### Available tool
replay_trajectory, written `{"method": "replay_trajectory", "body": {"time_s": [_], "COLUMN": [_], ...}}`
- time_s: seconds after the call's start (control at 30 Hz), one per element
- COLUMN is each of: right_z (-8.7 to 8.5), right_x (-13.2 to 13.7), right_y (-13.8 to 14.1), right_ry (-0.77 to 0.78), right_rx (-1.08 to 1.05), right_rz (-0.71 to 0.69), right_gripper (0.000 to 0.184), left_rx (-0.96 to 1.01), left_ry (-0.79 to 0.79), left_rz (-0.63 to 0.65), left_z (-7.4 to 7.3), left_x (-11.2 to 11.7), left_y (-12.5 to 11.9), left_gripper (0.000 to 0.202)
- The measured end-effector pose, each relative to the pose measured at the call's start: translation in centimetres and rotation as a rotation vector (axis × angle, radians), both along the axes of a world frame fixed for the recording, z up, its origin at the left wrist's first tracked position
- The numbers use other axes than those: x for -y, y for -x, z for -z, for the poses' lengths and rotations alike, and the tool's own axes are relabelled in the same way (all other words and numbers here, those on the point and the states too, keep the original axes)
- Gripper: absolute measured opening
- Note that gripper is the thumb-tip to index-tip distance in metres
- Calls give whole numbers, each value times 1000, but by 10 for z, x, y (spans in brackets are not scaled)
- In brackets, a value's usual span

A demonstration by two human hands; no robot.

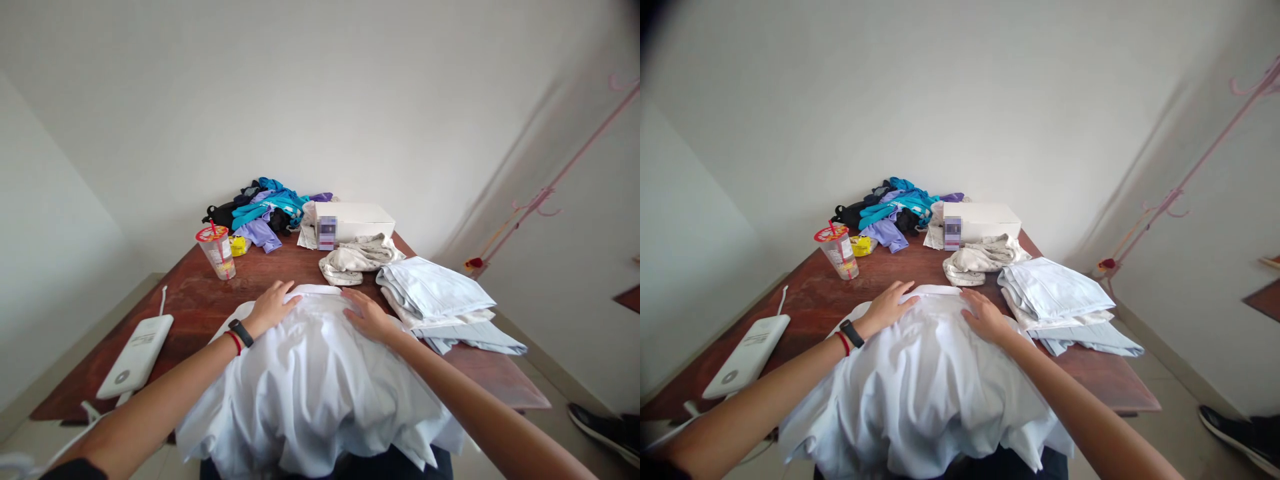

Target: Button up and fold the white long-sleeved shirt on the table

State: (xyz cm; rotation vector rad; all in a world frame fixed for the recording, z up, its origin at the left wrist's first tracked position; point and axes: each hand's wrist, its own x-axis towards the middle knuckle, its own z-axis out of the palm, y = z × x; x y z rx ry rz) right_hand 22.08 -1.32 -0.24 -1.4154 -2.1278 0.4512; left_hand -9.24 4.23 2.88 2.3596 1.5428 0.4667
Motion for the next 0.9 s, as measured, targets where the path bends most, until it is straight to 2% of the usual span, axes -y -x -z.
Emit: {"method": "replay_trajectory", "body": {"time_s": [0.07,0.17,0.3,0.4,0.5,0.57,0.63,0.73,0.83,0.9], "right_z": [-12,-32,-50,-51,-51,-55,-64,-85,-102,-103], "right_x": [-8,-25,-39,-41,-41,-42,-45,-52,-61,-66], "right_y": [-1,0,4,5,5,5,6,8,9,10], "right_ry": [127,419,589,664,717,688,586,292,-40,-126], "right_rx": [-95,-160,-232,-289,-303,-303,-310,-274,-148,-36], "right_rz": [165,298,258,201,140,140,175,226,245,244], "right_gripper": [49,44,56,50,39,34,36,39,37,38], "left_rx": [49,68,82,138,201,232,241,249,243,182], "left_ry": [165,372,542,746,807,737,526,167,-62,-166], "left_rz": [-64,-39,47,169,266,285,284,302,285,219], "left_z": [-7,-22,-46,-57,-60,-61,-68,-88,-107,-109], "left_x": [-15,-40,-58,-56,-53,-54,-58,-65,-69,-72], "left_y": [0,-5,-7,-1,6,7,6,4,2,3], "left_gripper": [64,71,65,58,56,55,54,50,50,54]}}
